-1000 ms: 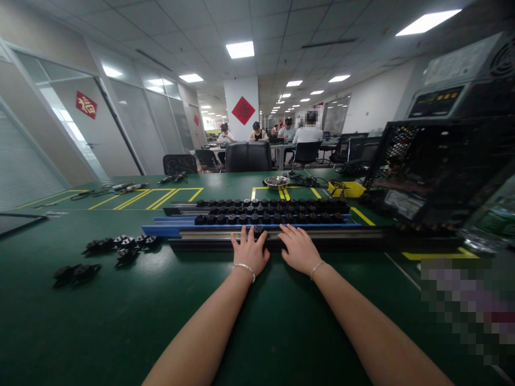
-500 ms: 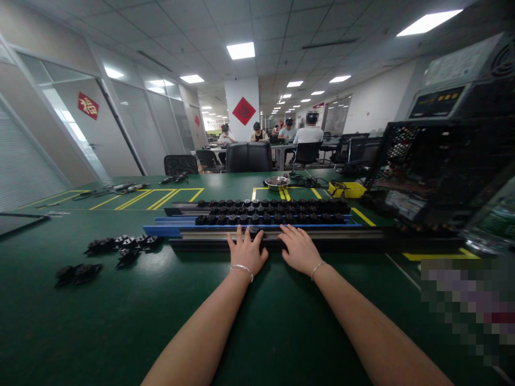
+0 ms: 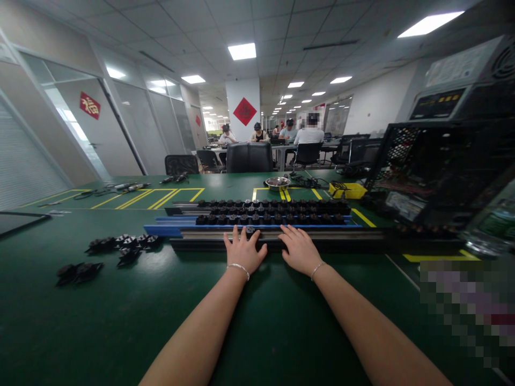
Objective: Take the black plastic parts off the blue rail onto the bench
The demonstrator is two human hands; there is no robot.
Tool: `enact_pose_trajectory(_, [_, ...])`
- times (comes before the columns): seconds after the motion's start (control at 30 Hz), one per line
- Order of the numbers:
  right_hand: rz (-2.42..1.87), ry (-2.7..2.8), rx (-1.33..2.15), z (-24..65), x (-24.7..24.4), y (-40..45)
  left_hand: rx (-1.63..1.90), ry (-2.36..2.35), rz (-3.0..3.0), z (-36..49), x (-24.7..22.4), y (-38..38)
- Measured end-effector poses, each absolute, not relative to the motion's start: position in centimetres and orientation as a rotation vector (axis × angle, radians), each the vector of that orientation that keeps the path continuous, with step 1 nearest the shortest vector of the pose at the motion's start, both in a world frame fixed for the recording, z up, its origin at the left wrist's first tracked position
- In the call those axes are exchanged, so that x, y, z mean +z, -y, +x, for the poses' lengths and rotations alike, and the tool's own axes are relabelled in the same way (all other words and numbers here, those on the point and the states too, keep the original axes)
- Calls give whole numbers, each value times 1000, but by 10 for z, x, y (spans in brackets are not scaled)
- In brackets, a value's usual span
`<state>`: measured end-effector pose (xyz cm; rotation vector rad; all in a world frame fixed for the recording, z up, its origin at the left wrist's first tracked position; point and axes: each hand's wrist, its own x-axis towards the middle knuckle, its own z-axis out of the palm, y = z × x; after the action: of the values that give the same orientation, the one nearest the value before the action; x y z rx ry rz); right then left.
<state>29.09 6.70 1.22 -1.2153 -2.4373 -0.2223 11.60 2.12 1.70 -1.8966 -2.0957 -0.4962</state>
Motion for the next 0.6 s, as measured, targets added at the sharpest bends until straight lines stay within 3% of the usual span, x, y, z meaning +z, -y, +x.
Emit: enact_pose_trajectory(0.6, [-1209, 2435, -215, 291, 13, -67, -542, 2140, -1816, 108, 19, -22])
